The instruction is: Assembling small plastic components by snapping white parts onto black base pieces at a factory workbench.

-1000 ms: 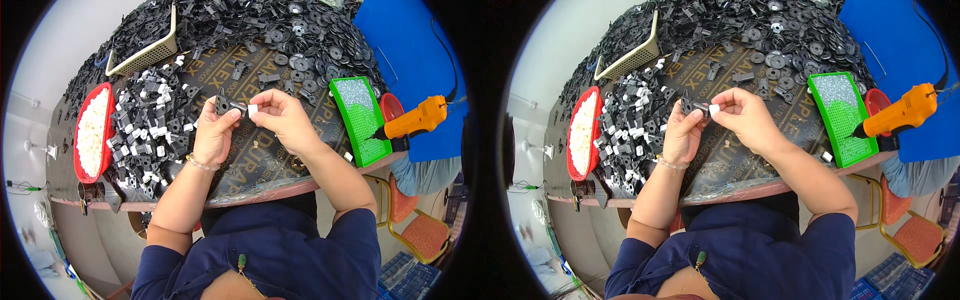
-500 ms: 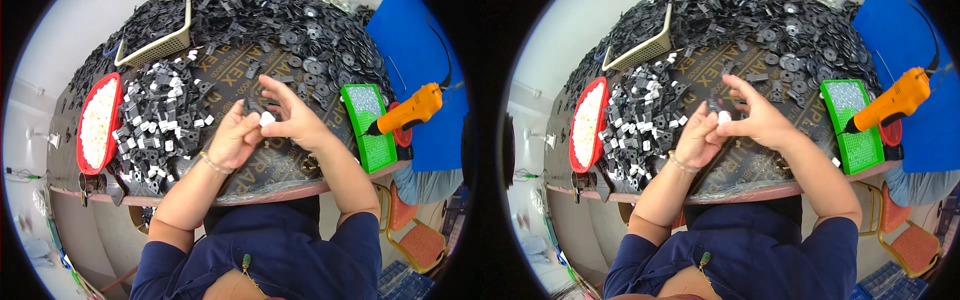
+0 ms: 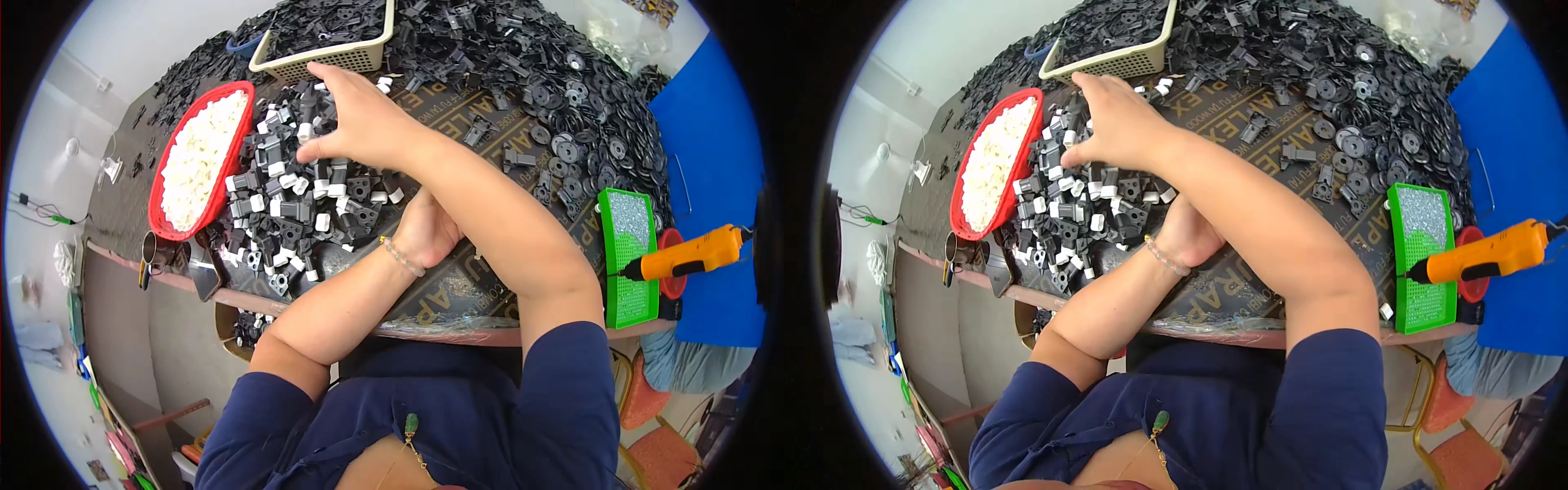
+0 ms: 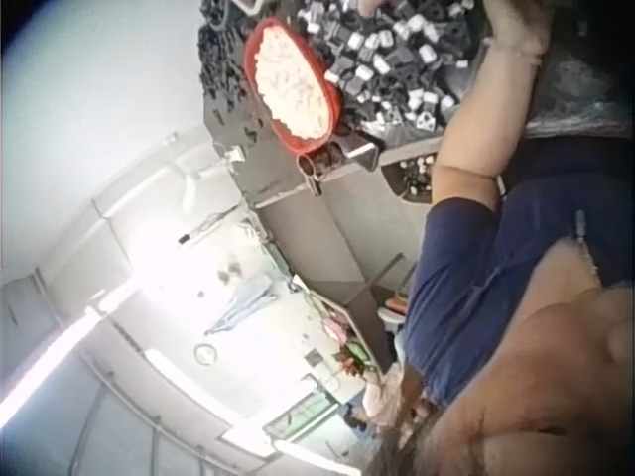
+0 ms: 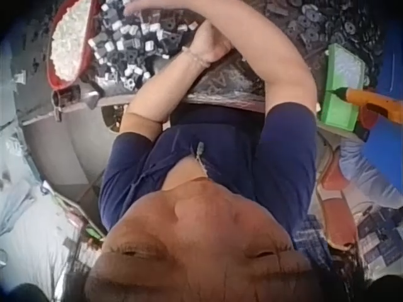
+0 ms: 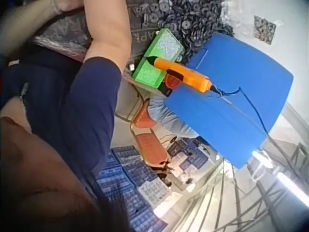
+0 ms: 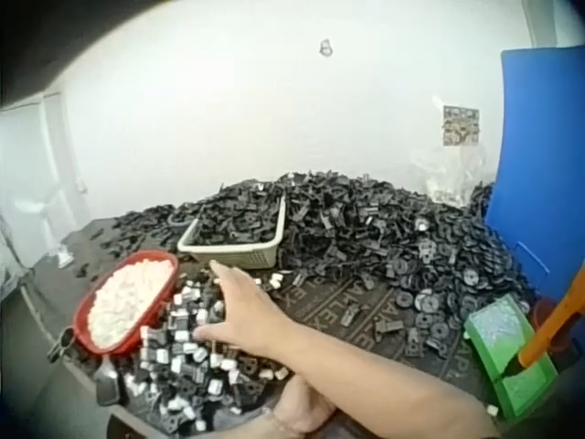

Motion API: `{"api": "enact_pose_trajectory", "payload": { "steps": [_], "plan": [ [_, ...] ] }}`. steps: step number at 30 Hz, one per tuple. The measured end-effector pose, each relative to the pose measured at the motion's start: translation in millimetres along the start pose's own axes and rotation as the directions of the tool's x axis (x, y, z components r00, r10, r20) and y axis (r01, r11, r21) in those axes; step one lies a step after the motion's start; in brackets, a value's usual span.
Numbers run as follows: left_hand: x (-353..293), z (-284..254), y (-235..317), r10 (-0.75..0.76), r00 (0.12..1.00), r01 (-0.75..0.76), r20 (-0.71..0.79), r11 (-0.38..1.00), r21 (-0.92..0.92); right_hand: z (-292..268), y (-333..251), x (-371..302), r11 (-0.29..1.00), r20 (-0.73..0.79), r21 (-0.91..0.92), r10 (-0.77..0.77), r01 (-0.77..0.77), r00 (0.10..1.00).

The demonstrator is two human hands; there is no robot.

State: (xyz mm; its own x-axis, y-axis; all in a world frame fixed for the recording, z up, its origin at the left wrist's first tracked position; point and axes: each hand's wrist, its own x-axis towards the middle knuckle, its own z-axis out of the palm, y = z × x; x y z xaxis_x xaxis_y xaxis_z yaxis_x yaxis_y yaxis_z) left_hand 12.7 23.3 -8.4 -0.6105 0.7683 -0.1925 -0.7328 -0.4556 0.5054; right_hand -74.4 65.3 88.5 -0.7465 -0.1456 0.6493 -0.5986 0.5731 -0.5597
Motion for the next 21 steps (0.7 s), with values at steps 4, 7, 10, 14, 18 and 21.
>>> {"api": "enact_pose_trajectory", "payload": {
  "steps": [4,7,10,14,18,21],
  "plan": [
    [4,-2,2,-0.016,0.998,0.014,-0.055,0.999,-0.037,-20,-5,3,0.994,0.12,0.088,0.053,-0.064,0.991],
    [10,-18,-1,-0.064,0.997,0.06,-0.034,0.993,-0.105,-67,-14,-49,0.988,0.061,-0.026,0.151,-0.15,0.987],
    [5,-13,2,-0.098,0.993,0.092,-0.072,0.992,-0.082,-139,-32,-114,0.94,0.022,-0.137,0.317,-0.311,0.948],
    [-1,-2,2,-0.024,0.999,0.027,-0.035,0.995,0.095,-207,-62,-200,0.705,-0.056,-0.058,0.704,-0.707,0.707],
    [-10,12,1,0.1,0.995,-0.1,0.02,0.913,0.395,-226,-78,-280,0.539,-0.04,-0.674,0.656,-0.505,0.754],
    [-9,12,-9,0.168,0.984,-0.166,0.051,0.796,0.582,-221,-94,-300,0.176,-0.178,-0.797,0.847,-0.578,0.502]
  ]
}}
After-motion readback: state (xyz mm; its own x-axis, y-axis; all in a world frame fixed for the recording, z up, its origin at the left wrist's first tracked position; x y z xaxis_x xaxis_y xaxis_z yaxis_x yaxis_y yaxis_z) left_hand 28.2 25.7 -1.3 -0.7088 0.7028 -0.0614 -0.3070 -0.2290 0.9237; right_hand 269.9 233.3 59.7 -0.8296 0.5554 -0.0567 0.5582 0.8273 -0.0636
